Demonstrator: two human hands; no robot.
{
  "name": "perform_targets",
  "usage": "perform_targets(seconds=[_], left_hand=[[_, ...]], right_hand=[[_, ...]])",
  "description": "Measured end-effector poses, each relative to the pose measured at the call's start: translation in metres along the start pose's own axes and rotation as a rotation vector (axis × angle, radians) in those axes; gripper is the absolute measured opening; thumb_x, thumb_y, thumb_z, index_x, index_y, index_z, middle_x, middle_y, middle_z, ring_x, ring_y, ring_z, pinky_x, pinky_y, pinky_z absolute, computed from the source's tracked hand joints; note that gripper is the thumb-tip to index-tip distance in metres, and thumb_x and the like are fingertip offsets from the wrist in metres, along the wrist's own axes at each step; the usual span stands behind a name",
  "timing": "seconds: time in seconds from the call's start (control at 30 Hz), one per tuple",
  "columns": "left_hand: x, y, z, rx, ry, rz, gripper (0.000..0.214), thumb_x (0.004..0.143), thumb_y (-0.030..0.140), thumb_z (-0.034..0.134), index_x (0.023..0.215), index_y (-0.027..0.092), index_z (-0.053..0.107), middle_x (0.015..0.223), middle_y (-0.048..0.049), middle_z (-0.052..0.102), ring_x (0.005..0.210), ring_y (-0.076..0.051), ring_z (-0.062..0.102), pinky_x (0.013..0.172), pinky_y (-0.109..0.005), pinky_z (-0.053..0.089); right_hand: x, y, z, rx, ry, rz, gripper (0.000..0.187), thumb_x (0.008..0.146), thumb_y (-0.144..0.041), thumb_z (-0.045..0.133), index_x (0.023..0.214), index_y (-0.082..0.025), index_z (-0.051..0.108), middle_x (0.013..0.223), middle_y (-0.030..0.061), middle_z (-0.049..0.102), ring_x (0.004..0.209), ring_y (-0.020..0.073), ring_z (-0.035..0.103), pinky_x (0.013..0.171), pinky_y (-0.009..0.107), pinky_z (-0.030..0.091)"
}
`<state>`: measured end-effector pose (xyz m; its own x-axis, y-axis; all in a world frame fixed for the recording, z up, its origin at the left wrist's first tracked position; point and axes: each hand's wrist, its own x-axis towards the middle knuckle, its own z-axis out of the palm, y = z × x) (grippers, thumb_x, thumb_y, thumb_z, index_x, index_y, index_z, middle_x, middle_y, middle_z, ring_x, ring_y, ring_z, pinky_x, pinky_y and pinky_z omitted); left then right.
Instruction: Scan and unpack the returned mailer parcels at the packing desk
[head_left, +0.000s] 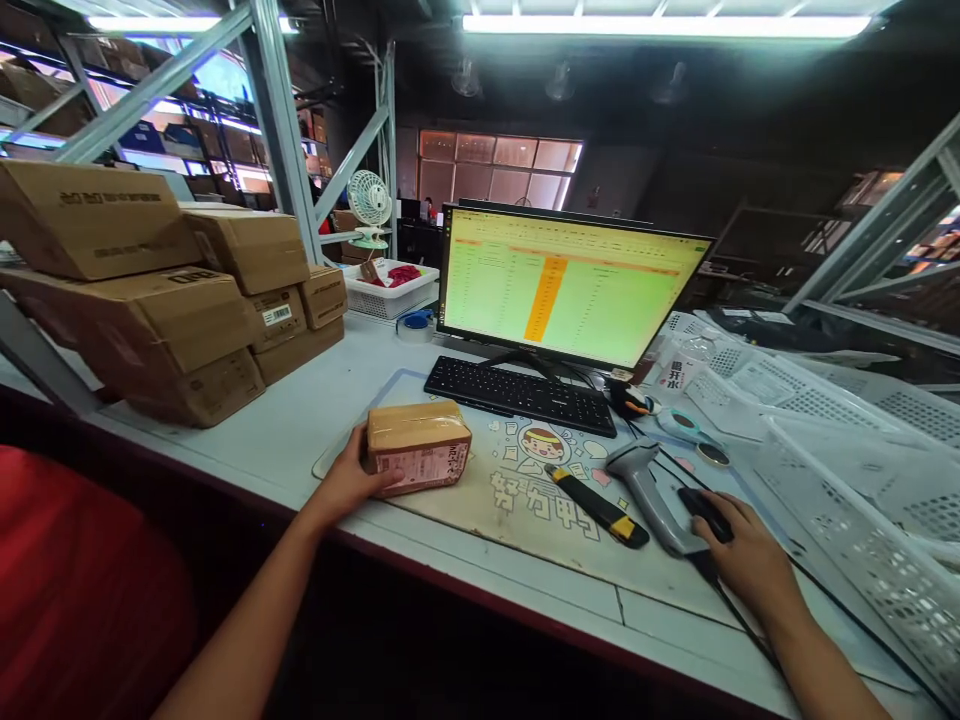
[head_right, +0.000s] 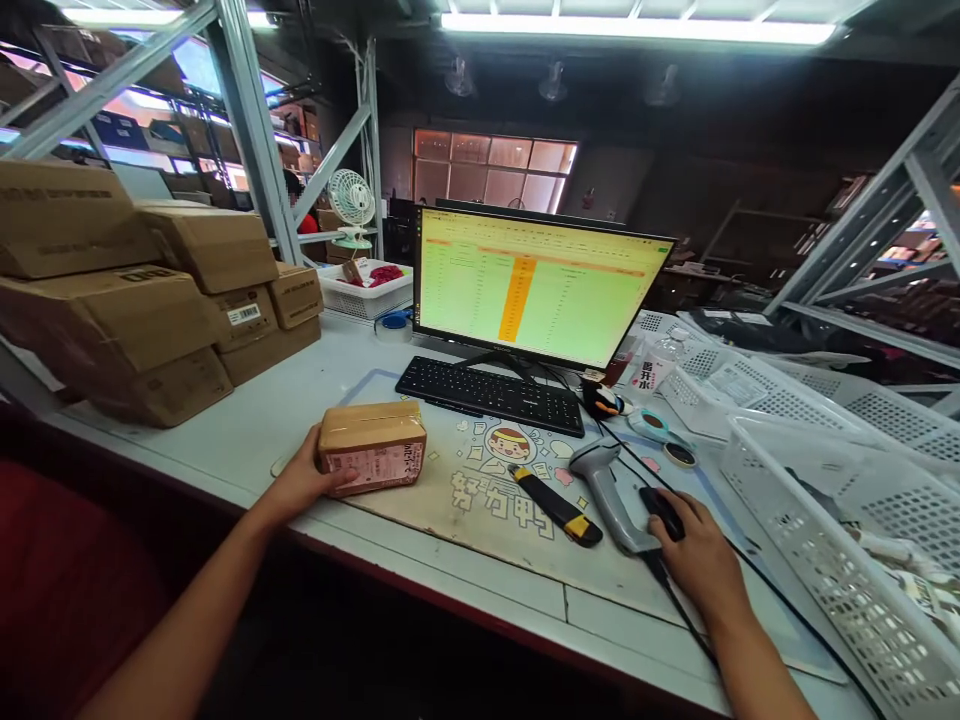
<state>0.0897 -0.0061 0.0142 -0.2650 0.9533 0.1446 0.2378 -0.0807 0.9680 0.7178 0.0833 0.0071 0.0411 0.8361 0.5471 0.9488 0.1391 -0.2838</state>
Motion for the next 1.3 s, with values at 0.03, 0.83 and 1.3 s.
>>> perform_targets(seconds=[0.03,0.83,1.3], left_hand=[[0.0,0.0,0.0,0.003,-0.003,0.01,0.107,0.061,0.049,0.096,0.151,0.022,0.043,0.146,-0.0154,0.063,0.138,-0.036,0.059,0.122,-0.053,0.041],[0.013,0.035,0.083,0.009,-0.036,0.013,0.079,0.074,0.059,0.089,0.132,0.017,0.057,0.124,-0.0179,0.074,0.114,-0.032,0.072,0.097,-0.041,0.054],[0.014,0.02,0.087,-0.121,-0.212,0.099,0.091,0.076,0.084,0.071,0.135,0.019,0.045,0.128,-0.0186,0.069,0.117,-0.03,0.068,0.101,-0.041,0.053]], right_hand=[[0.001,0.0,-0.001,0.015,0.005,-0.01,0.055,0.084,-0.056,0.05,0.122,-0.022,0.069,0.13,0.0145,0.067,0.116,0.0364,0.068,0.106,0.055,0.053],[0.018,-0.198,-0.067,-0.266,-0.466,0.116,0.069,0.099,-0.06,0.043,0.131,-0.006,0.07,0.118,0.028,0.073,0.115,0.0454,0.069,0.095,0.052,0.055],[-0.051,-0.305,-0.134,0.146,-0.715,-0.56,0.048,0.09,-0.058,0.064,0.126,-0.028,0.075,0.105,0.0065,0.08,0.087,0.0276,0.075,0.079,0.037,0.059]])
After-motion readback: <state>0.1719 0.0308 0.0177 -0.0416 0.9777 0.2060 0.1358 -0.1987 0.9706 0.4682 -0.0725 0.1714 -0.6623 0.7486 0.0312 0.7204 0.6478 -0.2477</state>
